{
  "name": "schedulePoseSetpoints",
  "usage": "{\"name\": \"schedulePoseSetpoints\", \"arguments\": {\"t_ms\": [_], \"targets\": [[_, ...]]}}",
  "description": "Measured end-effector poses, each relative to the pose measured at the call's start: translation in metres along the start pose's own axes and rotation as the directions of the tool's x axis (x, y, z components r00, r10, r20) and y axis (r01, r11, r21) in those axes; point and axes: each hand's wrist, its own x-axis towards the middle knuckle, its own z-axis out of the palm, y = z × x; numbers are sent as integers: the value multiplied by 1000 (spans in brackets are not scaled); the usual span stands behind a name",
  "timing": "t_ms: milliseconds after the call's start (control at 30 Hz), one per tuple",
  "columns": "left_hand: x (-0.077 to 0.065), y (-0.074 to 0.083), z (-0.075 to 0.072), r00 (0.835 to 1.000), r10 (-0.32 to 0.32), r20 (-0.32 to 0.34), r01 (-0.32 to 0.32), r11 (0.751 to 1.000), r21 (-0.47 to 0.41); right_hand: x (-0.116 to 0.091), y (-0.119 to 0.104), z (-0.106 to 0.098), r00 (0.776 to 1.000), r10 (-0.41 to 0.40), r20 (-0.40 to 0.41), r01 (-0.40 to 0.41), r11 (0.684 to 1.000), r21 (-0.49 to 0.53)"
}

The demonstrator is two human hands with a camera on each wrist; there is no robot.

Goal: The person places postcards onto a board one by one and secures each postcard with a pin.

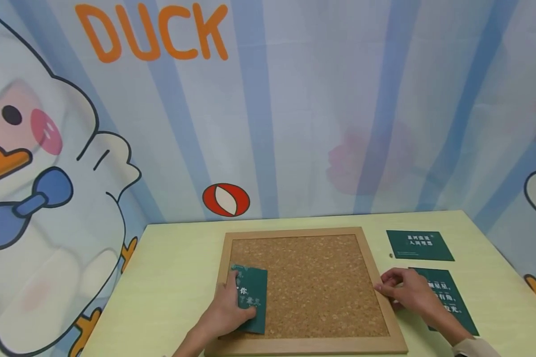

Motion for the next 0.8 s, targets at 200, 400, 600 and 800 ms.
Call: {"name": "schedulePoseSetpoints", "arguments": {"t_ms": [200, 400, 600, 800], "targets": [[-2, -2, 4, 1000, 12, 9, -12, 1000, 15, -2, 0, 0, 1000, -5, 7, 5, 1000, 2], [-4, -3, 6, 1000, 15, -9, -14, 988, 157, -1, -1, -1, 1000, -2, 2, 2, 1000, -6], [-3, -3, 6, 998, 52, -42, -38, 958, 285, 1, -1, -1, 1000, 4, 8, -4, 1000, -4], [-5, -1, 4, 995, 74, -62, -46, 930, 365, 0, -1, -1, 1000, 9, 11, -9, 1000, 5]]}}
